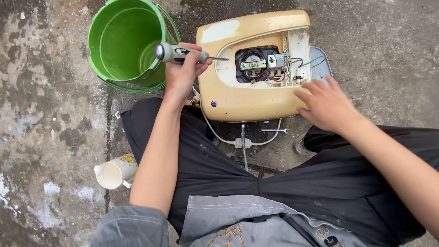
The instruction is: Repairing the internal components of an appliance using a screwdriver while sitting on the ground.
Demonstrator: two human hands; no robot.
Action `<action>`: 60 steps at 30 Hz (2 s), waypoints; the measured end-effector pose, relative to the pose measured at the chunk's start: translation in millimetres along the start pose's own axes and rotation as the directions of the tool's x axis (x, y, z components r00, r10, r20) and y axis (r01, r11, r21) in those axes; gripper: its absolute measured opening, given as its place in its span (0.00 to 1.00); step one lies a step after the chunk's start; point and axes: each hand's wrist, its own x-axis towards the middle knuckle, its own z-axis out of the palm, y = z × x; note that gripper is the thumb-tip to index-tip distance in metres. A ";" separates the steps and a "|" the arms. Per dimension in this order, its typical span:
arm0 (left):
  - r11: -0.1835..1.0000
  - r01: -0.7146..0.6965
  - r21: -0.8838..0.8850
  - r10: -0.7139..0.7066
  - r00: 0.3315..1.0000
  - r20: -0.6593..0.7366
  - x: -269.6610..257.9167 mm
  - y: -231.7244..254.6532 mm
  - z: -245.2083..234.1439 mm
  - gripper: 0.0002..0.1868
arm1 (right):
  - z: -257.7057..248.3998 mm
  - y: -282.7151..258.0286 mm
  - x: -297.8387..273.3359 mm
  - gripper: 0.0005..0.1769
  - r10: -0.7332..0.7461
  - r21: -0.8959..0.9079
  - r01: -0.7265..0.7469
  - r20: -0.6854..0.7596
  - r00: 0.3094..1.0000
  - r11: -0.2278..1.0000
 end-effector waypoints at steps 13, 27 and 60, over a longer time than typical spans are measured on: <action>0.986 0.159 0.049 -0.161 0.985 0.056 17.0 -34.0 -9.2 0.15 | 116.9 10.0 -89.3 0.26 0.056 0.191 -0.632 0.935 0.350 0.751; 0.962 0.266 0.058 -0.272 0.924 0.268 64.0 -49.0 27.6 0.17 | 239.5 135.9 6.0 0.18 0.483 0.282 -0.818 0.694 0.534 0.501; 0.921 0.292 -0.258 -0.238 0.946 0.221 137.6 -79.6 34.3 0.21 | 410.9 109.3 101.2 0.13 0.536 0.375 -0.764 0.552 0.639 0.525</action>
